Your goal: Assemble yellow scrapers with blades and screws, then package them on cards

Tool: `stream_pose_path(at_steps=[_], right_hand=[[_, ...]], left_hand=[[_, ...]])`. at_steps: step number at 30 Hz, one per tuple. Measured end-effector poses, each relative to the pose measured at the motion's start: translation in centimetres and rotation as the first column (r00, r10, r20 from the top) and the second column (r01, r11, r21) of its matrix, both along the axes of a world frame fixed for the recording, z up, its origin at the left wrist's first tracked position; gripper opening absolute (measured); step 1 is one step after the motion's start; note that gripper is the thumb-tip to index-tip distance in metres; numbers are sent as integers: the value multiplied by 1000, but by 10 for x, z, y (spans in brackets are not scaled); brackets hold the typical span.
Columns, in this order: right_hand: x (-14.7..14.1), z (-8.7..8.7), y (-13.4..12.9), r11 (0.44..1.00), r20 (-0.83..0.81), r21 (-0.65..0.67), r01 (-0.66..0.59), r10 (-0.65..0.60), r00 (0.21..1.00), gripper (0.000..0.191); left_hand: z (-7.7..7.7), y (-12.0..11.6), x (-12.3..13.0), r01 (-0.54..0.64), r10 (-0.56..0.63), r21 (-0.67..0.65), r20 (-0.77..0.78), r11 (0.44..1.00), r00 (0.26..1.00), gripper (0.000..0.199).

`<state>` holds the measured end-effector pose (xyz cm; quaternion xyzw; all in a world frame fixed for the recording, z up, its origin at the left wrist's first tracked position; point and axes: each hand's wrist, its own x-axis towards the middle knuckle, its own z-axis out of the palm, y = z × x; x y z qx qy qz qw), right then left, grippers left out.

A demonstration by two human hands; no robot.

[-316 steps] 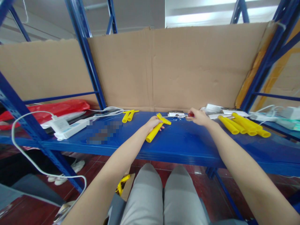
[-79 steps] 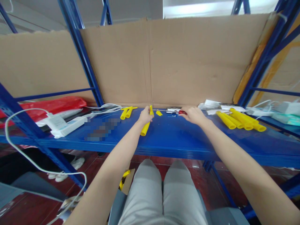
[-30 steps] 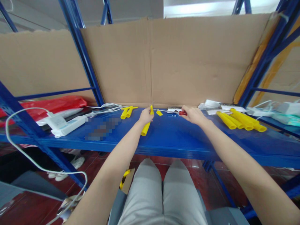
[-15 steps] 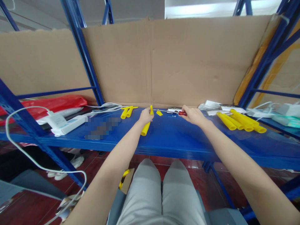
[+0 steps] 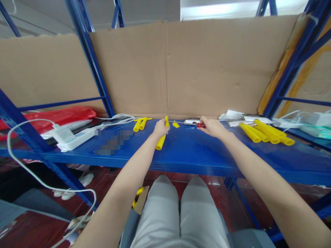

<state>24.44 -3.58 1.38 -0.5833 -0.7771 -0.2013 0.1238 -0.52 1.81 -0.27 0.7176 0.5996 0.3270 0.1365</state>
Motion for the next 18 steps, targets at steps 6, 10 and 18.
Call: stream_pose_path(at_steps=[6,10,18], right_hand=[[-3,1,-3,1000,54,10,13,-13,998,26],[-3,1,-3,999,52,-23,-23,24,998,27],[2,1,-2,999,45,34,-31,29,999,21]], left_hand=[[0,0,-1,-3,3,0,15,1000,1000,21],[0,-1,-1,-17,17,-7,24,1000,1000,23],[0,-2,1,-9,9,-9,39,1000,999,25]])
